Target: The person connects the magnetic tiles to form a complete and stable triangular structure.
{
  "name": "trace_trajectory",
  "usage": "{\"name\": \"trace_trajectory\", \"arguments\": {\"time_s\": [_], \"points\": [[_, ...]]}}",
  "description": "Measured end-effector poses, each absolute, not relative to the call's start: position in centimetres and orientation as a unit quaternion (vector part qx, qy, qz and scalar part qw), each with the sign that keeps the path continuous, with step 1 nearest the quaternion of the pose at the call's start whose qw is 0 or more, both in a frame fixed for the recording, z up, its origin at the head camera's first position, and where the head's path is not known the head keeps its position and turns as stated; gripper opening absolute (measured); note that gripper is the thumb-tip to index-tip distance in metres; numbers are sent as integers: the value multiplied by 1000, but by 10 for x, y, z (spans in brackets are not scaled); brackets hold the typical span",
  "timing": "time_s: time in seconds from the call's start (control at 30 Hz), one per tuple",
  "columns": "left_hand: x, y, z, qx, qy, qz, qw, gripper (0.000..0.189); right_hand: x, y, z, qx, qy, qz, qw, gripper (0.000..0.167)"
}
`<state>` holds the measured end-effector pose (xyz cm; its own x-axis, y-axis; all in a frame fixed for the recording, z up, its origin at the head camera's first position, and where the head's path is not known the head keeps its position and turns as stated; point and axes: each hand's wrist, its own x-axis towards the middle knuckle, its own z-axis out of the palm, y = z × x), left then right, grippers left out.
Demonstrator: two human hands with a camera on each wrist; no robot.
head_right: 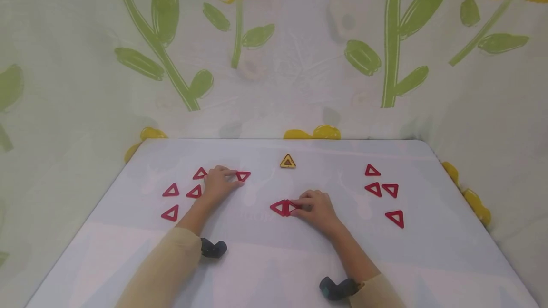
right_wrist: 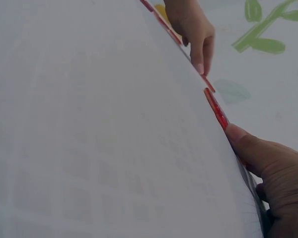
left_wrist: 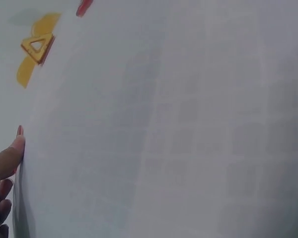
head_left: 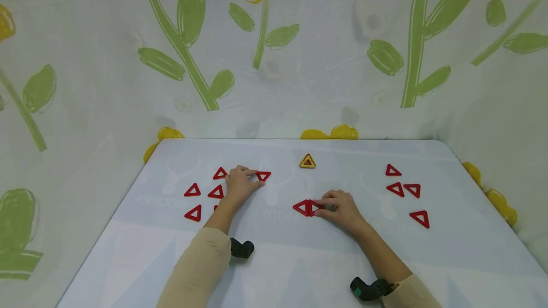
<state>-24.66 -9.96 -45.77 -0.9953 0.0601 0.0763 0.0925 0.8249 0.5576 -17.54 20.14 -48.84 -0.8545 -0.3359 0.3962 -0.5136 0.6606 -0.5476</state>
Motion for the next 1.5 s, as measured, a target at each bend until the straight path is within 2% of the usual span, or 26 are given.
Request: {"name": "trace_trajectory", "arguments": {"time_s": [0.13,0.6,1.5], "points": [[-246,-94,-458,-51,-951,-303,21,48,-176,202,-488,229,-905,338,122,26],[-243,-76,-463,-84,-947,-310,8,48,-177,204,-491,242,-898,339,142,25],[-232,-59,-462,-142,-930,-333,-64,47,-174,199,-483,215,-906,352,98,27]]}}
